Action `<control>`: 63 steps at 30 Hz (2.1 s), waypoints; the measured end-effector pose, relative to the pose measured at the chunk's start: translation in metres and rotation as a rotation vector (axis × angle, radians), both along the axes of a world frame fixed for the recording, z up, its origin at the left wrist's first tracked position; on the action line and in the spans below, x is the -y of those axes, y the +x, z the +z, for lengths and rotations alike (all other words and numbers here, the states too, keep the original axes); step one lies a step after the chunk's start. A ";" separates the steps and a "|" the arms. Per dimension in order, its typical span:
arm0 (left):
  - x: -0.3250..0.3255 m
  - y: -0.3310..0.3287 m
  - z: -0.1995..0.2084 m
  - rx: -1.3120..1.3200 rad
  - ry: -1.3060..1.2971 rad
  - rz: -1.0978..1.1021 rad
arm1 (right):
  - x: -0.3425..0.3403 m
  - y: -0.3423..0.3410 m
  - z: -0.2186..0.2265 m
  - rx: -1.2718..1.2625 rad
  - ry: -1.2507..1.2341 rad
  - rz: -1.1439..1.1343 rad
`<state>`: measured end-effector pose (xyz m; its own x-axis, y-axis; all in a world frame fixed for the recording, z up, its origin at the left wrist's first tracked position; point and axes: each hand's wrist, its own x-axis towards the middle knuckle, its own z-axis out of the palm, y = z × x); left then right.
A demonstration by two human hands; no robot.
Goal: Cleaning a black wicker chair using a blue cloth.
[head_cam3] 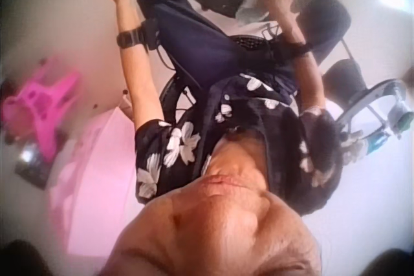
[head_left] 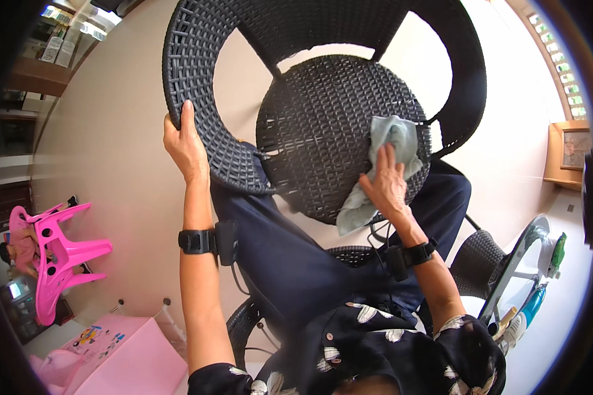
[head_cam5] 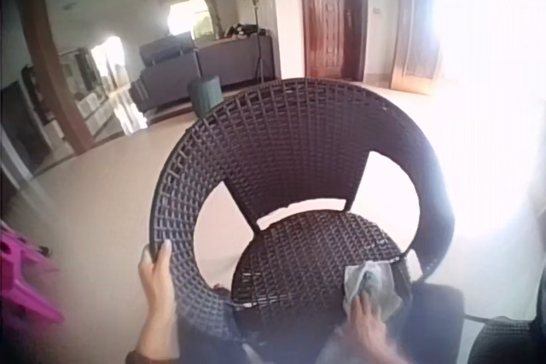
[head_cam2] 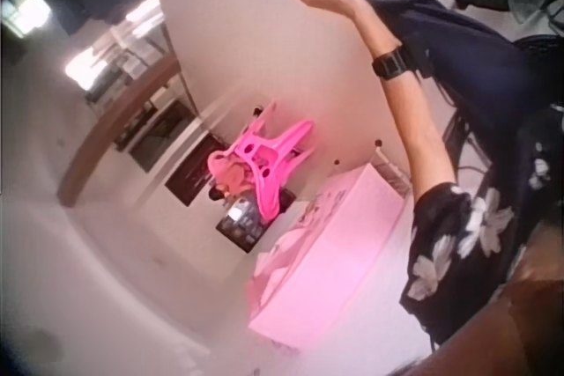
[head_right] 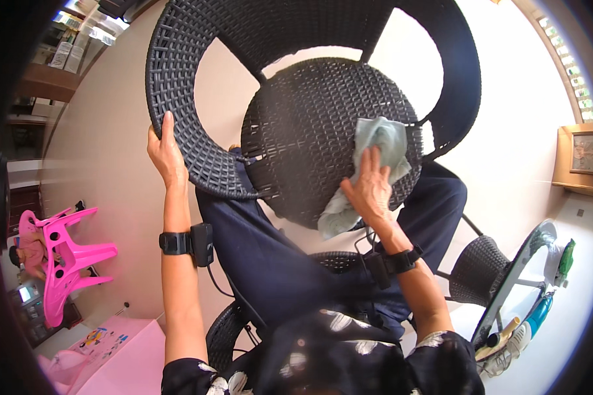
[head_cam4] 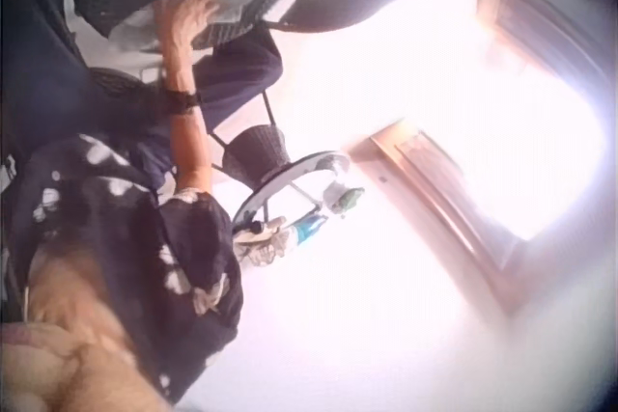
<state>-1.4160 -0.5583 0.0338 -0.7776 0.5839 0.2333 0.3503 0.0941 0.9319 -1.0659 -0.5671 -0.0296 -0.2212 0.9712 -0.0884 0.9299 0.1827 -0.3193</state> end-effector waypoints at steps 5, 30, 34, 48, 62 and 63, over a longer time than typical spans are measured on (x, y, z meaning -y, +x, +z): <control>-0.001 0.001 -0.001 0.023 0.012 -0.004 | 0.025 -0.070 -0.001 -0.137 -0.159 0.249; 0.000 -0.002 0.004 0.078 0.030 -0.061 | 0.016 0.070 0.032 0.403 -0.101 0.679; -0.003 0.005 0.004 0.126 0.011 -0.075 | -0.008 0.100 0.027 0.375 -0.042 0.521; -0.007 0.001 -0.011 -0.017 -0.024 -0.147 | -0.097 0.115 -0.029 0.324 0.218 0.035; -0.005 0.015 -0.006 -0.091 0.062 -0.028 | 0.044 -0.003 -0.022 0.529 0.166 0.193; -0.005 0.014 -0.007 -0.089 0.066 -0.036 | 0.054 -0.024 -0.016 0.477 0.142 0.218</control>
<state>-1.4025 -0.5538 0.0264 -0.7307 0.5923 0.3394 0.4338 0.0189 0.9008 -1.0898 -0.6208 -0.0458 -0.3867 0.9169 -0.0993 0.9011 0.3985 0.1708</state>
